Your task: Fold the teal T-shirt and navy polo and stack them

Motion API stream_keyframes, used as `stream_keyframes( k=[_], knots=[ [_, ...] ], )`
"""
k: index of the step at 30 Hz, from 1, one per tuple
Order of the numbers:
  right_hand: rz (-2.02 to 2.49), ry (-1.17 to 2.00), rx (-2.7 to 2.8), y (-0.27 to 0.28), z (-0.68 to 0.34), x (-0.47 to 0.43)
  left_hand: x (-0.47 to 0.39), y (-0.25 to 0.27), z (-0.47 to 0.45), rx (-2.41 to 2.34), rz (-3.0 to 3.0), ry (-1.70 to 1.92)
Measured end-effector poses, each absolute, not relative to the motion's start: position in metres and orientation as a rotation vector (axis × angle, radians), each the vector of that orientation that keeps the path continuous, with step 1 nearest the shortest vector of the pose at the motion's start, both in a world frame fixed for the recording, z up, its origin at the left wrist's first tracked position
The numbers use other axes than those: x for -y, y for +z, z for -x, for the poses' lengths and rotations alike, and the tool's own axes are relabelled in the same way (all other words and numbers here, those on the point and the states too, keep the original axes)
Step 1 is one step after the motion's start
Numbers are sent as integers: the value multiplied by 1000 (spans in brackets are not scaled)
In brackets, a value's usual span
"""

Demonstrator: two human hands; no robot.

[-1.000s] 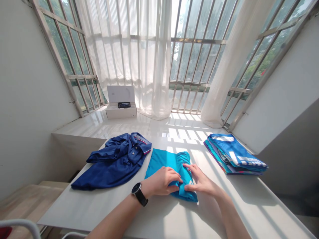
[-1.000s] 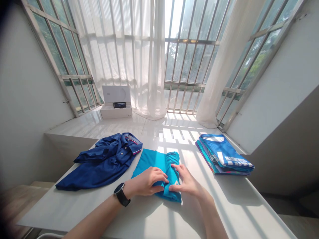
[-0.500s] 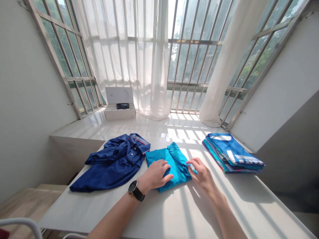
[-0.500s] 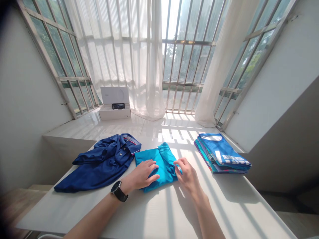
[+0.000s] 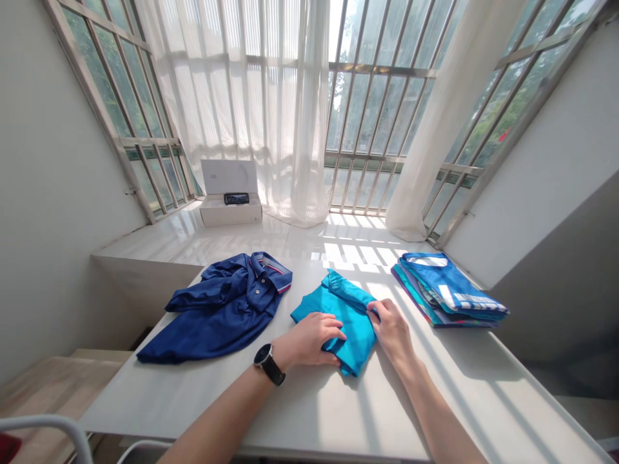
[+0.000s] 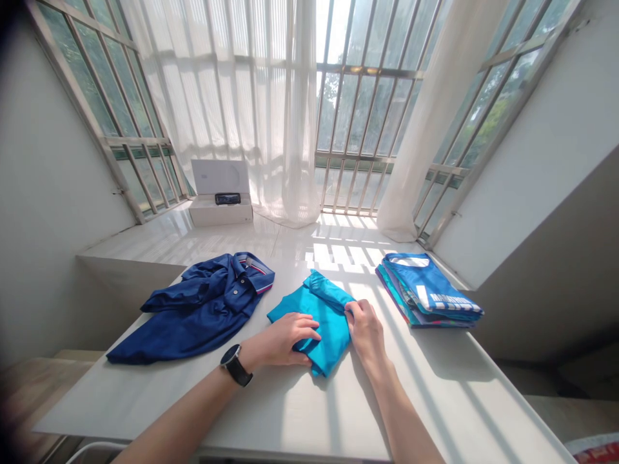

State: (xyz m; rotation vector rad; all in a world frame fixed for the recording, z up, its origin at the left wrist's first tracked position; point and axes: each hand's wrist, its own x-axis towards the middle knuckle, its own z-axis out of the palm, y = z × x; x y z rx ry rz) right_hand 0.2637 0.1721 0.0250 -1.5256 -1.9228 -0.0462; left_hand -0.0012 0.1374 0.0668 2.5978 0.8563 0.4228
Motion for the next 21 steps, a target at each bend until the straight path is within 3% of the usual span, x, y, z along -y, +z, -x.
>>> stream_keyframes(
  k=[10,21],
  knots=[
    [1158,216,1930,26,-238,-176,-143,45,-5,-1373,-2635,551],
    [998,395,2169,47,-243,-153,-138,57,-1,-1303,-2688,472]
  ],
)
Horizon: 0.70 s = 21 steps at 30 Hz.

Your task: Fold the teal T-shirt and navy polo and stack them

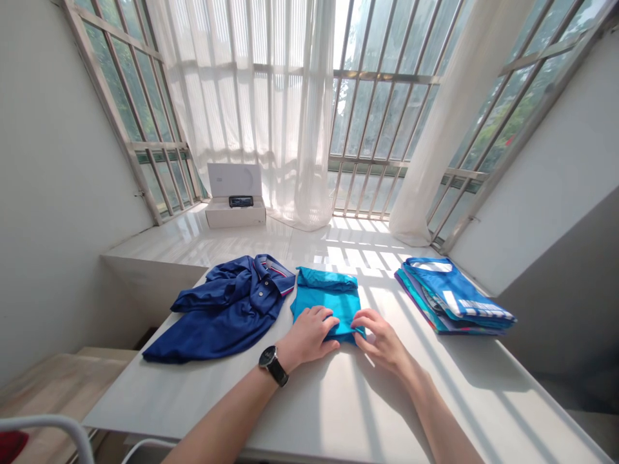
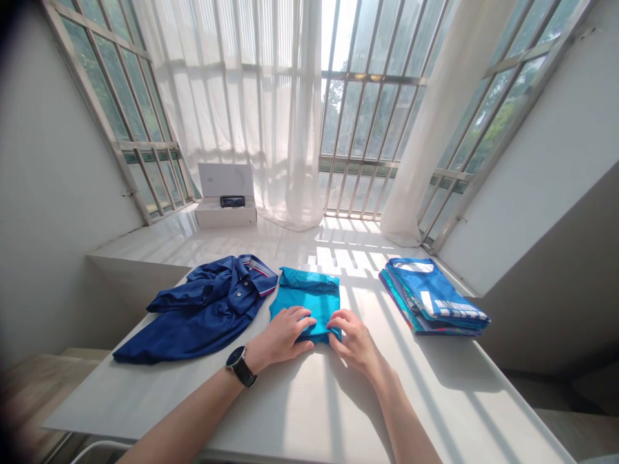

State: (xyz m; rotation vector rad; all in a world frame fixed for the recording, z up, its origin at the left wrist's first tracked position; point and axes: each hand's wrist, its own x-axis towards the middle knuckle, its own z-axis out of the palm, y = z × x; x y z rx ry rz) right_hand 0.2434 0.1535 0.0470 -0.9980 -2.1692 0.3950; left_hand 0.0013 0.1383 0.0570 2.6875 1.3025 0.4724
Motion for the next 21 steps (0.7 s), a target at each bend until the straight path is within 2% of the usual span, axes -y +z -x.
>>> stream_keyframes(
  k=[21],
  knots=[
    [1104,553,2161,63,-245,-145,-140,67,-3,-1372,-2644,460]
  ],
)
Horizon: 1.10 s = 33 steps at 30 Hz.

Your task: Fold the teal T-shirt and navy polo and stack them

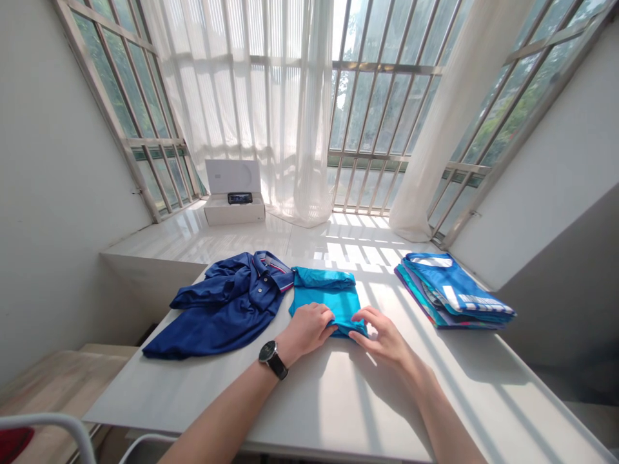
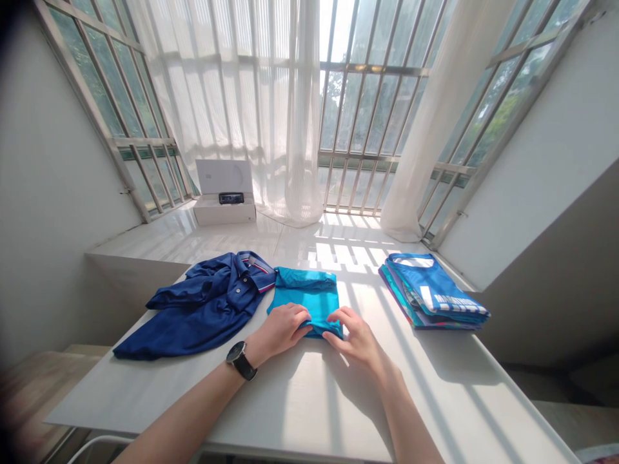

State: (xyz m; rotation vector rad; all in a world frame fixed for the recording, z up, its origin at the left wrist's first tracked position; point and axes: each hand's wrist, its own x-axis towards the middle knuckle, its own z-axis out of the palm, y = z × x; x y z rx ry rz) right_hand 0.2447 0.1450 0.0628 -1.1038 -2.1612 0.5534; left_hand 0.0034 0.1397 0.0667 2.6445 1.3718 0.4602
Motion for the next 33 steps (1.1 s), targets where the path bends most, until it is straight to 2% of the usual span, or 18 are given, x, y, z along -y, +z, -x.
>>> stream_keyframes(
  k=[17,33],
  knots=[
    [1177,780,2138,59,-251,-147,-138,76,0,-1366,-2650,314],
    [1173,476,2216,45,-244,-151,-140,77,5,-1332,-2605,299]
  ],
)
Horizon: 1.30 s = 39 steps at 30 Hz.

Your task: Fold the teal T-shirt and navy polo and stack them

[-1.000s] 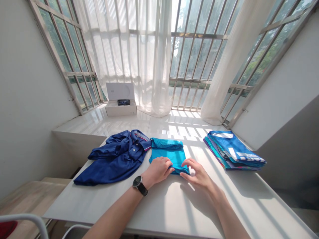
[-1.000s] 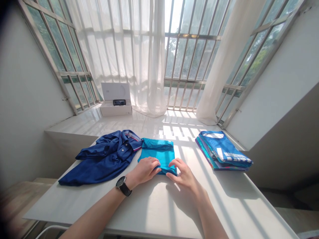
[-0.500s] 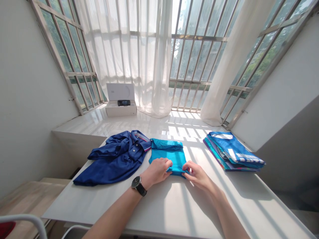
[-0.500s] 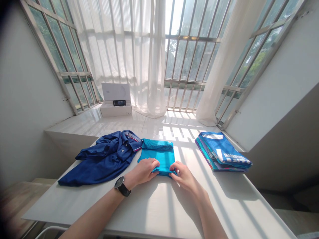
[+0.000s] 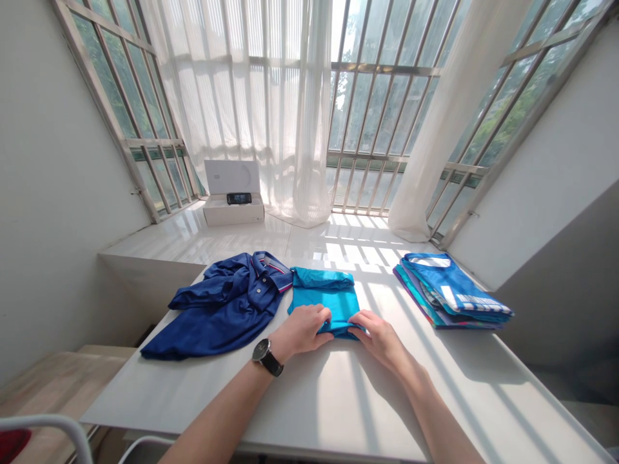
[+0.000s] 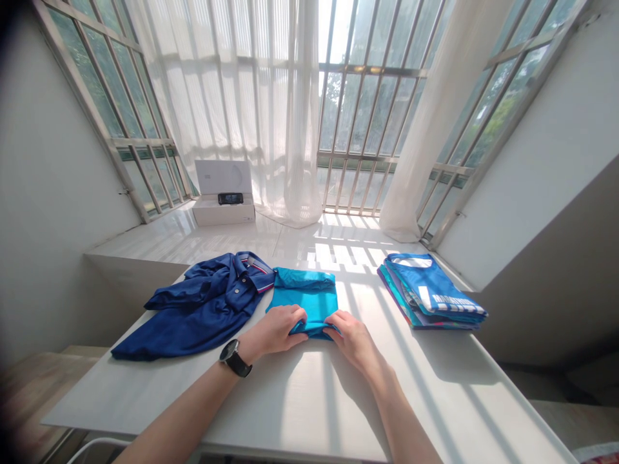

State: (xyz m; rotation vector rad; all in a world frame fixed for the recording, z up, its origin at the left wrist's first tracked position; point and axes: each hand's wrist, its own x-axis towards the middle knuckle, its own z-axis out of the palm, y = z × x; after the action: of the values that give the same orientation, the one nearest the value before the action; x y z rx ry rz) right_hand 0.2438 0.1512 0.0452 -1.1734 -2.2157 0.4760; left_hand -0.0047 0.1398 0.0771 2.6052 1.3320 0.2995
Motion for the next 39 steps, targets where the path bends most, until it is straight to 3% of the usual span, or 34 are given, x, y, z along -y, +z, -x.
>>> stream_keyframes(
  k=[15,27,39],
  knots=[
    [1096,511,2249,49,-247,-149,-147,75,17,-1221,-2568,391],
    [1171,880,2157,66,-256,-144,-154,74,52,-1031,-2319,480],
    [1132,630,2178,56,-250,-147,-143,80,32,-1405,-2663,241]
  ],
)
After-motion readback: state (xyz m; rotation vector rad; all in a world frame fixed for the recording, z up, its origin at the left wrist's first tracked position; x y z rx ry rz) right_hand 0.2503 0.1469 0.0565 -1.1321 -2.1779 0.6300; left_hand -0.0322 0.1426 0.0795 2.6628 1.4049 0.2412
